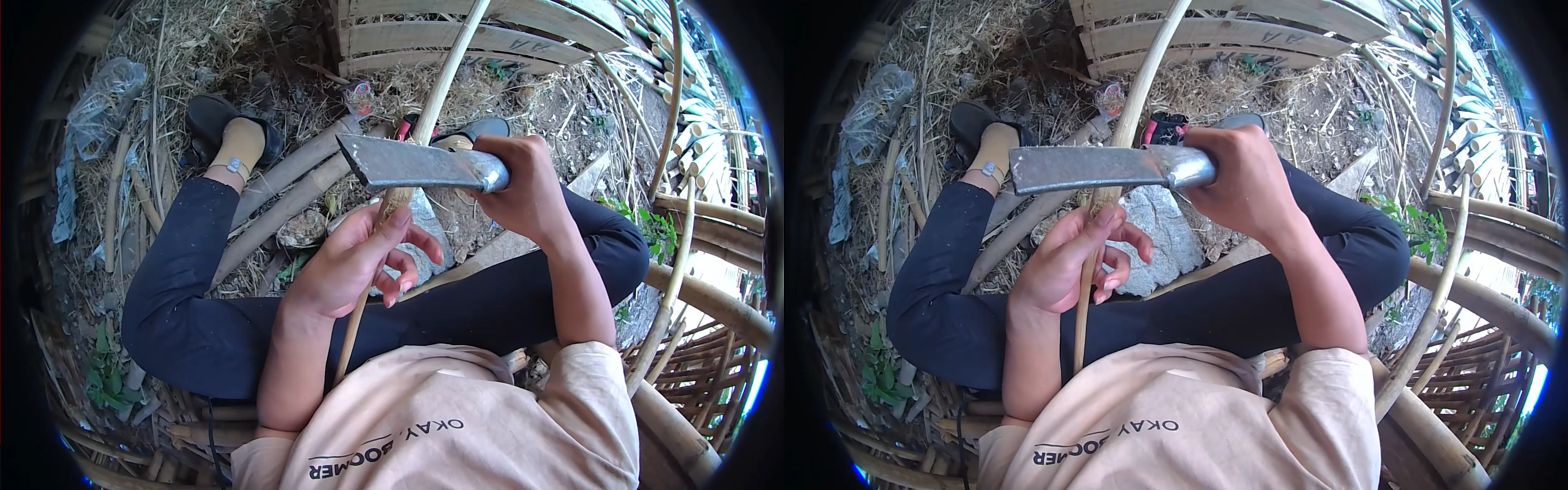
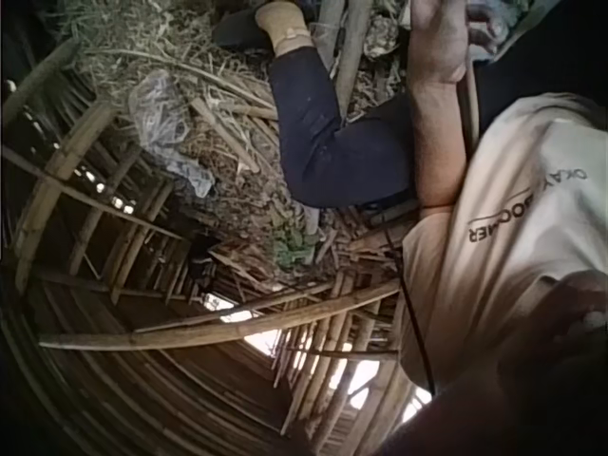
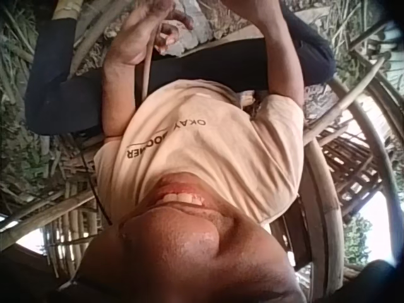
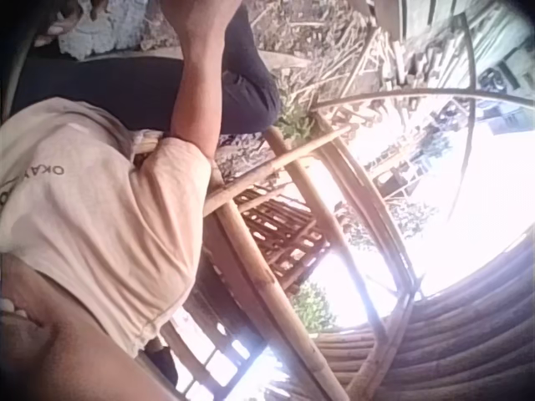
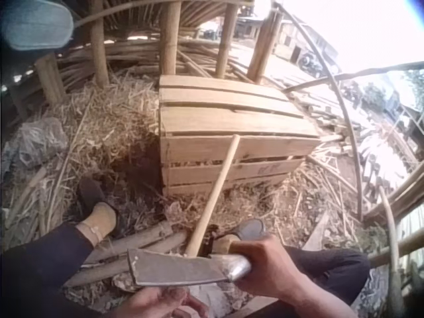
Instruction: The person uses a cleaver to shave a thin wooden stick by hand, rotating the stick to smooth different sides and removing outer bark and slivers.
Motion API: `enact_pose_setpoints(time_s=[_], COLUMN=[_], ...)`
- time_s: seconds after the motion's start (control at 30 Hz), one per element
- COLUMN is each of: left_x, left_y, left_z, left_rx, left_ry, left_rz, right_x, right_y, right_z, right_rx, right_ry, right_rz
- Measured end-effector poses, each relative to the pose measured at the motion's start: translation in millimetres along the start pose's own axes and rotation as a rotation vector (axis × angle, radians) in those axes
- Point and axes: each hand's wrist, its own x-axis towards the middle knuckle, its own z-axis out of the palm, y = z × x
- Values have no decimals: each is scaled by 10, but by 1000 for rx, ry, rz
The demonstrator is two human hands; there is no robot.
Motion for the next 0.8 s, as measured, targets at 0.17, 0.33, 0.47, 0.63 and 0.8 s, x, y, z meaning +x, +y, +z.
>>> enact_pose_setpoints(time_s=[0.17,0.33,0.47,0.63,0.8], left_x=[-103,-112,-49,26,77], left_y=[86,103,-48,-186,-280], left_z=[148,81,88,105,123], left_rx=[279,465,545,1108,1187], left_ry=[308,293,397,661,697], left_rz=[87,120,210,443,483], right_x=[-26,-18,-27,-26,-27], right_y=[18,8,1,14,-8], right_z=[26,79,159,229,273], right_rx=[37,-33,-38,-168,-234], right_ry=[55,-61,-85,-71,-90], right_rz=[-50,75,97,82,112])
